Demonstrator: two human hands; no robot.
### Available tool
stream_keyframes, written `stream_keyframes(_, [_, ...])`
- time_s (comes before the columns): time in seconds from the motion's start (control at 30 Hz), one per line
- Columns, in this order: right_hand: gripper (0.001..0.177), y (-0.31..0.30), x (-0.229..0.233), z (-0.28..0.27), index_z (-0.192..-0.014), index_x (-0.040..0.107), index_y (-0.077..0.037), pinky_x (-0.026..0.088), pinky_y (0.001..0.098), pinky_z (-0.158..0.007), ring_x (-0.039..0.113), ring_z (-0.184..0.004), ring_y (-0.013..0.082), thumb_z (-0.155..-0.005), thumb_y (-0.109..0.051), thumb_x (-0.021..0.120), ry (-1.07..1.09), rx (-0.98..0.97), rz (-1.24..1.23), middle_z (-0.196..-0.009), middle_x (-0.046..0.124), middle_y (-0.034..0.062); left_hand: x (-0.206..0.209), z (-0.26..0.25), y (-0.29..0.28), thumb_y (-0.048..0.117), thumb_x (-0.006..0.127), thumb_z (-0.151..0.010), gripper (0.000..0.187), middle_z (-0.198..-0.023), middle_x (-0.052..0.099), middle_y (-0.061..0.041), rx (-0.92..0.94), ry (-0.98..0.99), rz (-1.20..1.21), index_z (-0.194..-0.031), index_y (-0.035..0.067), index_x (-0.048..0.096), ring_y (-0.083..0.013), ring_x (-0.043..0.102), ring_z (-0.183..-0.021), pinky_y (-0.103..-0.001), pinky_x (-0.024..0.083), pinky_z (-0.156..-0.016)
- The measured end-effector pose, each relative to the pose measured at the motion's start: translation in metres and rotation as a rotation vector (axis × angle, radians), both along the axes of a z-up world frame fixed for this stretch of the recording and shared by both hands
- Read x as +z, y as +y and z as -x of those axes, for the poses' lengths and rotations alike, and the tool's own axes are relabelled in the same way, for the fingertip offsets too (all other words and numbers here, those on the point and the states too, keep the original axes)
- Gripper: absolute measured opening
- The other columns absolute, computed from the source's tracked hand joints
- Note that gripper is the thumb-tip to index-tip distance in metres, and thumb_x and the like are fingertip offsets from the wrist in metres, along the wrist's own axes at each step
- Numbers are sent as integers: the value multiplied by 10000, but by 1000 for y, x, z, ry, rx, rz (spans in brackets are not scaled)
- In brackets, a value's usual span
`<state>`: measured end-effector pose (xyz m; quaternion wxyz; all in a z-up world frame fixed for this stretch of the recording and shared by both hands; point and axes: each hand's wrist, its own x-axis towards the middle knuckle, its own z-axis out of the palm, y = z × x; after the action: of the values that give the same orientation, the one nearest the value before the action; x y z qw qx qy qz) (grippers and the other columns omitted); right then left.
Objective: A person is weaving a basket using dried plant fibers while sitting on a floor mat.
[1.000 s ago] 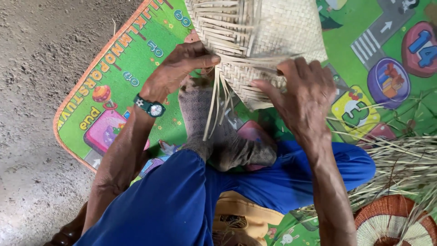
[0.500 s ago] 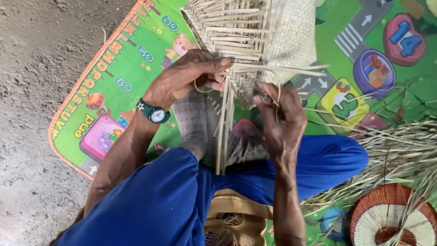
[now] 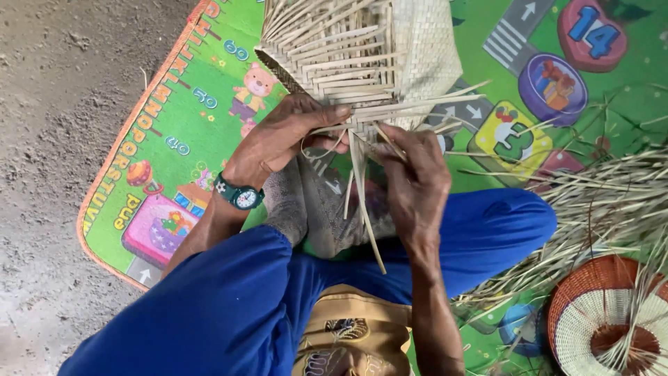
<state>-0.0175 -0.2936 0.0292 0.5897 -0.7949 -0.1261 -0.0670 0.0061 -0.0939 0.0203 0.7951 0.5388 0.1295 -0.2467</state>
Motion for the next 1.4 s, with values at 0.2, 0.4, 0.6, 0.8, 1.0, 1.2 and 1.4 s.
stream_keyframes(0.2, [228, 5, 8, 2, -1032, 645, 2, 515, 385, -732, 616, -813, 287, -811, 56, 660, -7, -89, 23, -844, 541, 134, 0, 4, -16, 295, 701, -796, 307, -764, 676, -175, 26, 25, -50, -807, -11, 670, -219, 685, -648, -260, 604, -635])
stream_keyframes(0.4, [137, -1, -3, 5, -928, 685, -46, 513, 350, -681, 613, -736, 266, -803, 7, 703, -27, -152, 49, -810, 530, 81, -9, 9, -20, 343, 696, -793, 327, -823, 675, -153, -53, 12, -136, -828, 20, 658, -230, 676, -683, -260, 589, -644])
stream_keyframes(0.6, [74, 2, -5, 6, -913, 634, -10, 534, 381, -648, 631, -781, 343, -845, -15, 661, 115, -192, 77, -841, 551, 150, 8, 8, -30, 321, 678, -817, 296, -796, 669, -120, -51, -21, -223, -778, 28, 660, -178, 634, -647, -233, 566, -613])
stream_keyframes(0.8, [61, 0, -6, -3, -932, 484, 31, 555, 483, -643, 602, -810, 383, -934, -28, 473, 328, -205, 103, -906, 499, 215, 7, 8, -31, 304, 678, -817, 264, -799, 688, -145, -45, 3, -200, -744, 50, 672, -178, 651, -641, -227, 556, -591])
stream_keyframes(1.0, [86, -45, -49, -31, -990, 395, -62, 470, 410, -691, 530, -740, 260, -962, 2, 344, 195, -319, 235, -840, 474, 101, -1, 12, -25, 229, 690, -815, 229, -745, 682, -136, 55, 11, -113, -738, 13, 685, -174, 669, -660, -313, 596, -662])
stream_keyframes(1.2, [62, -60, -56, -41, -963, 385, -76, 400, 350, -712, 420, -723, 211, -993, -73, 331, 103, -325, 237, -790, 382, 64, 6, 11, -27, 242, 658, -851, 241, -703, 676, -129, 33, -48, -164, -761, 21, 695, -170, 677, -654, -305, 588, -689])
stream_keyframes(1.4, [91, -56, -56, -42, -924, 380, -51, 395, 281, -649, 397, -686, 172, -979, -12, 319, 61, -309, 146, -779, 364, 53, 5, 13, -24, 230, 626, -877, 297, -616, 641, -172, 60, -67, -210, -769, -44, 668, -177, 653, -554, -266, 572, -608])
